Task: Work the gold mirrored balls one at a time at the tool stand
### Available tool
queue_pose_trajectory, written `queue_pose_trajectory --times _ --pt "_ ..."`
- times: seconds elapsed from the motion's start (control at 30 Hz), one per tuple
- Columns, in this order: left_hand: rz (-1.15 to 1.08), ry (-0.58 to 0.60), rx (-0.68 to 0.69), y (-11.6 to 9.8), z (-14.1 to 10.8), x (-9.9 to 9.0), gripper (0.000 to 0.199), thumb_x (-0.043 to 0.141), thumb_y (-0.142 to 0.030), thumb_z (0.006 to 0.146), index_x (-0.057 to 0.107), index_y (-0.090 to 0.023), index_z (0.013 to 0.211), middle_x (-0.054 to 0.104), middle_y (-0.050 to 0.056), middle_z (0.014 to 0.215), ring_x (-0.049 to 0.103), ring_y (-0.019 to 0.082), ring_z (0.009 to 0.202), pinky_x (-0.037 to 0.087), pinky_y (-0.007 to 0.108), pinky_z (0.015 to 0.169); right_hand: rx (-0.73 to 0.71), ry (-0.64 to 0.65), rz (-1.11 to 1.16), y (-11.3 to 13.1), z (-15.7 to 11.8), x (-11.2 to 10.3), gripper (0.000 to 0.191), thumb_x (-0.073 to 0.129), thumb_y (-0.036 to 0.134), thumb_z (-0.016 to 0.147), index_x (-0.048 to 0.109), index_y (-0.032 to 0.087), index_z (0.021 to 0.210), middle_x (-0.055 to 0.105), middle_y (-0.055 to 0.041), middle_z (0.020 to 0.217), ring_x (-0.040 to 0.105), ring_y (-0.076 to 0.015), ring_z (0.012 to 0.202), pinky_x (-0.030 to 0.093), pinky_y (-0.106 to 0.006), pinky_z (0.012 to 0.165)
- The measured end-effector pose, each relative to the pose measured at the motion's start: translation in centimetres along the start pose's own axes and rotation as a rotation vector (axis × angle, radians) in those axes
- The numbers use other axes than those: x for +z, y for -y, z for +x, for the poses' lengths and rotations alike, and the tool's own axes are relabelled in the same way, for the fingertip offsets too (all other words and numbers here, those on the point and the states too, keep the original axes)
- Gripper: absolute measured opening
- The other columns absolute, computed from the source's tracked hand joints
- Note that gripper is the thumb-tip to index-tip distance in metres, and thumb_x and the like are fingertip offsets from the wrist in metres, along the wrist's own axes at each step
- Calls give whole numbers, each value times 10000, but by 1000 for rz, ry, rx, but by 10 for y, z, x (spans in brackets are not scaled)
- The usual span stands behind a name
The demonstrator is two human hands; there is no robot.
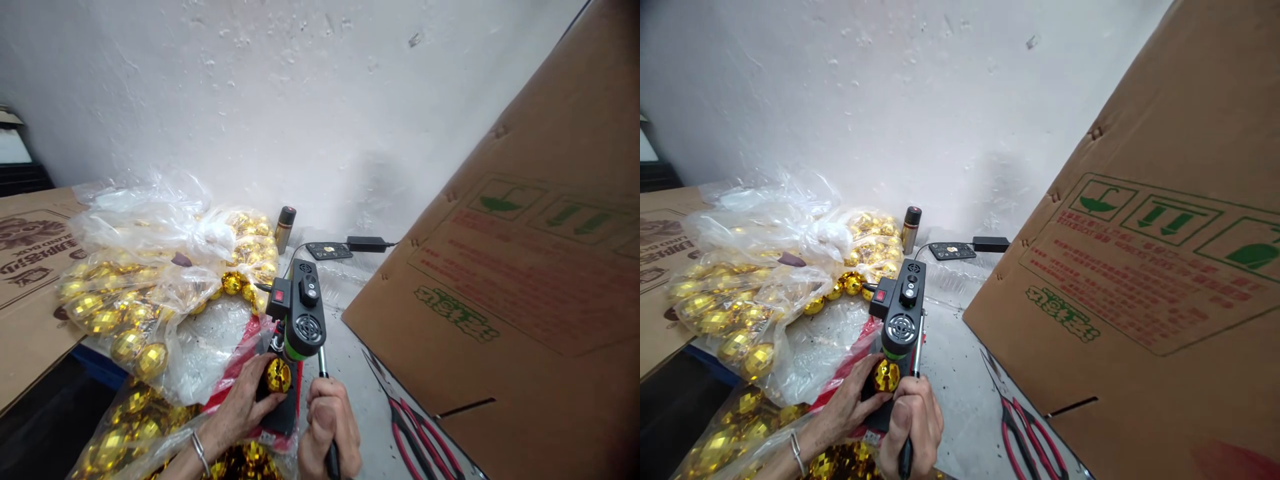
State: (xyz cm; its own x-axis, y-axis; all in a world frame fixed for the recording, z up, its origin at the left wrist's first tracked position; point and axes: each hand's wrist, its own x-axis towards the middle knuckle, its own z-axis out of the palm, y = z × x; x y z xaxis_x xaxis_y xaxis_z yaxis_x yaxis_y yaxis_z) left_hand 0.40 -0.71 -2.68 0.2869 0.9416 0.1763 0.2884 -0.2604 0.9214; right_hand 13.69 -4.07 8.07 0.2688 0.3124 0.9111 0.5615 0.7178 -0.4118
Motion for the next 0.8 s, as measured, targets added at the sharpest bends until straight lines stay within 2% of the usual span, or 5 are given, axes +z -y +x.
queue_pose_trajectory --times 0.33,0.5,0.67,0.8 --pt "-13 -8 5 2 1 2 586 786 -353 891 626 -210 1436 690 188 1463 643 393 1367 499 597 1205 -5 -43 -23 -4 -6 4 356 426 105 1070 505 219 743 545 33 699 501 -104 591 428 -289 615" --pt "-19 -5 -4 3 2 3 607 793 -363 885 621 -195 1443 680 199 1470 635 397 1375 488 600 1214 28 14 -23 -6 -11 -1 337 426 113 1083 535 216 781 570 31 721 529 -112 625 451 -306 660" --pt "-10 4 -3 6 3 4 610 782 -360 892 614 -180 1450 673 209 1475 630 398 1375 480 607 1214 58 19 -23 -4 -14 -2 334 425 133 1100 550 210 800 583 33 736 545 -108 645 468 -307 701" --pt "1 -1 4 8 4 6 627 784 -349 884 606 -165 1456 672 219 1476 626 405 1380 479 615 1210 23 -29 -8 -8 -15 3 345 419 118 1095 525 209 779 563 34 721 523 -108 628 464 -300 684"
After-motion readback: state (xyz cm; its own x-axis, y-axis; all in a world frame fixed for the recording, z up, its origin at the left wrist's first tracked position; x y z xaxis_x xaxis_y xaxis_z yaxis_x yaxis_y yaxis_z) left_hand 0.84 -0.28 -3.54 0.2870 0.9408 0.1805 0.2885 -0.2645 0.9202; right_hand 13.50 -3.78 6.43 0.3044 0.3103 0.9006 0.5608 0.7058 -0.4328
